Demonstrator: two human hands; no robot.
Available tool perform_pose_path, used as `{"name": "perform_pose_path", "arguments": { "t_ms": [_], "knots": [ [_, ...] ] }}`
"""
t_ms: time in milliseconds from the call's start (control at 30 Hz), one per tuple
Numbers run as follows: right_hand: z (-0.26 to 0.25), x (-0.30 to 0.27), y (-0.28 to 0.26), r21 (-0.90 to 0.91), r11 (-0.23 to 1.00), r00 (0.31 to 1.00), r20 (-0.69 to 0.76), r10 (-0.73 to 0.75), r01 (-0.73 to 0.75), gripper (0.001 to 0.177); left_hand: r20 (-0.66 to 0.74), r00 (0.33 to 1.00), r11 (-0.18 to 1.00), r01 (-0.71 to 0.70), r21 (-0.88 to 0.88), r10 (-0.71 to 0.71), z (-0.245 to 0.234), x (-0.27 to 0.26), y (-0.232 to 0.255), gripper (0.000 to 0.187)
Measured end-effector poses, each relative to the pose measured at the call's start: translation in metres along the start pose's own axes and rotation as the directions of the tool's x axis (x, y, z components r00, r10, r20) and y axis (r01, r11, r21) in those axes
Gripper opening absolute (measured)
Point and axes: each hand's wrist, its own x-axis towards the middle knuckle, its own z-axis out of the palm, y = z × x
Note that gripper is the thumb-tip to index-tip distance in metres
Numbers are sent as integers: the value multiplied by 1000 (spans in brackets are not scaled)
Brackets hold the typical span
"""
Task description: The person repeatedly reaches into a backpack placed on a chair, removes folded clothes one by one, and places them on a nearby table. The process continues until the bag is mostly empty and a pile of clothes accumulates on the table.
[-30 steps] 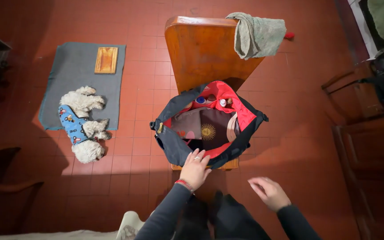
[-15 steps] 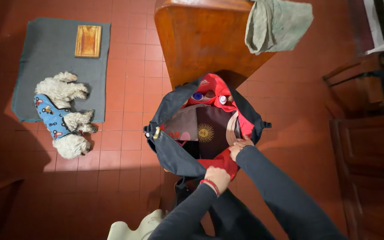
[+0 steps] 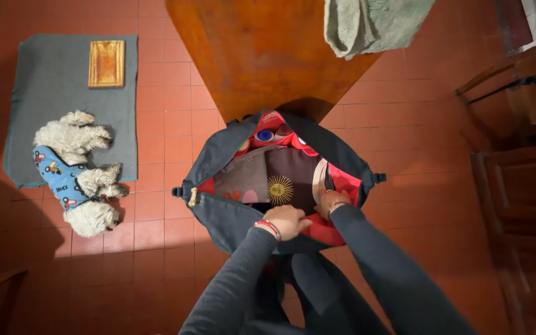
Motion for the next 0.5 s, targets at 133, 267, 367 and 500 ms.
{"name": "perform_pose_path", "arguments": {
  "t_ms": [133, 267, 367, 500],
  "knots": [
    [28, 22, 2, 98, 989, 993, -20, 113, -111, 45, 43, 983, 982, 175, 77, -179, -3, 16, -13, 34],
    [28, 17, -12, 185, 971, 983, -75, 168, -152, 46, 17, 976, 966, 214, 147, -218, -3, 18, -7, 32],
    [22, -5, -26, 290, 957, 986, -165, 37, 12, 41, -64, 975, 965, 218, 148, -211, 1, 19, -6, 36],
    [5, -45, -45, 416, 753, 818, -504, -276, 510, 31, -586, 779, 954, -49, 296, 222, -5, 14, -13, 57]
  ]
}}
